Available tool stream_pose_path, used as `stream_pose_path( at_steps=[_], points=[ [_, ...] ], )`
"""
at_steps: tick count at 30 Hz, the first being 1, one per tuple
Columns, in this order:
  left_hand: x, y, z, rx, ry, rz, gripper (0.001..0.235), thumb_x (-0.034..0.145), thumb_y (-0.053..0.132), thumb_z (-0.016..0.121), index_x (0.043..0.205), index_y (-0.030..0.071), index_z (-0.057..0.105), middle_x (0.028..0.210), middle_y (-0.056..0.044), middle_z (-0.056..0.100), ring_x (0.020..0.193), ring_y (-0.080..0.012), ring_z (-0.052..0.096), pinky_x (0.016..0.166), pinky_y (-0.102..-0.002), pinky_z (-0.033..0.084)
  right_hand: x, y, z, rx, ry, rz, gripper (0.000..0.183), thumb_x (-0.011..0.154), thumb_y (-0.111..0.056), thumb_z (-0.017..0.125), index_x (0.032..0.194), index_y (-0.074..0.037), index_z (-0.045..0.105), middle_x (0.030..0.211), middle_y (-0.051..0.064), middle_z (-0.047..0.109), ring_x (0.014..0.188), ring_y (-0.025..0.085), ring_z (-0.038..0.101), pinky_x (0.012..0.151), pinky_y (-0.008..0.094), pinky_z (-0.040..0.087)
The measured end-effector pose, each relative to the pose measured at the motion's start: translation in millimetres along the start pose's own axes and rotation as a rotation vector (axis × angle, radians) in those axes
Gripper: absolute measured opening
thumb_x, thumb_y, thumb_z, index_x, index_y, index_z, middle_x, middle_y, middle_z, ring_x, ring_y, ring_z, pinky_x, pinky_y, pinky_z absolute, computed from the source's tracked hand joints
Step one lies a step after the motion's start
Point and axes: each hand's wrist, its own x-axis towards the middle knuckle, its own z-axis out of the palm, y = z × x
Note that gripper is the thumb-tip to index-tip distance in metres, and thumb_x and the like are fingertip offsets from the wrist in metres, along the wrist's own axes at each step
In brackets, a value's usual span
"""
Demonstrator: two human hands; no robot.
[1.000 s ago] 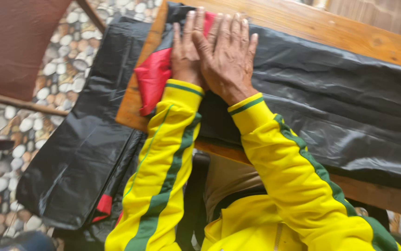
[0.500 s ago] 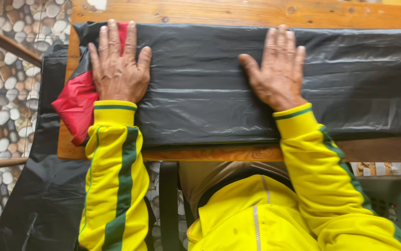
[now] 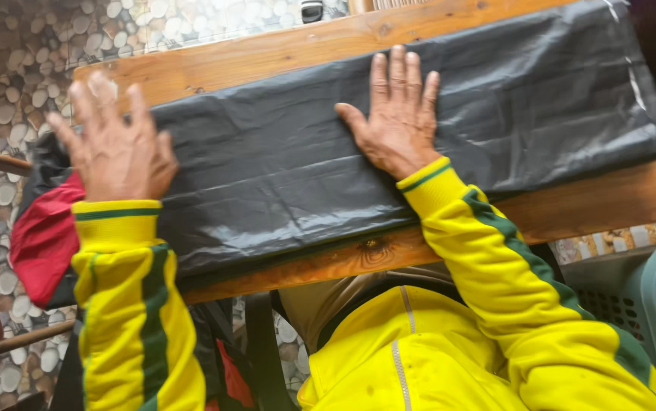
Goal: The person cleans a small black bag with a feather duster, then places it in a basket. They then unfold a large black bag on the table, smooth it out, and clean it with the feather duster before folding it back up.
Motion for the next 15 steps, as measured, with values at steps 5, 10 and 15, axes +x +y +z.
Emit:
stream_pose_path(
  at_steps=[5,10,15],
  points=[
    [22,126,4,-0.157,0.193,0.230,0.060,0.100,0.048,0.037,0.150,0.015,0.034,0.156,-0.014,0.020,0.143,-0.0351,0.014,0.110,-0.062,0.005,11,-28,16,0.006,0.003,0.017,0.084,0.096,-0.066,0.038,0.151,-0.004,0.024,0.155,0.020,0.012,0.143,0.038,0.011,0.113,0.062,0.009],
    [35,169,38,-0.269,0.018,0.125,0.063,0.098,0.054,0.016,0.152,0.022,0.017,0.158,-0.007,0.008,0.145,-0.0313,0.004,0.111,-0.061,-0.004,15,-26,17,0.034,-0.029,0.054,0.071,0.099,-0.054,0.035,0.152,-0.009,0.024,0.155,0.022,0.010,0.142,0.043,0.010,0.111,0.065,0.010],
    [38,147,60,-0.244,0.172,0.185,0.059,0.100,0.052,0.026,0.151,0.023,0.027,0.157,-0.005,0.023,0.144,-0.0325,0.015,0.110,-0.063,-0.001,14,-31,16,0.083,-0.065,0.046,0.073,0.096,-0.052,0.044,0.152,-0.010,0.024,0.154,0.024,0.007,0.142,0.045,0.008,0.111,0.064,0.011]
  ],
)
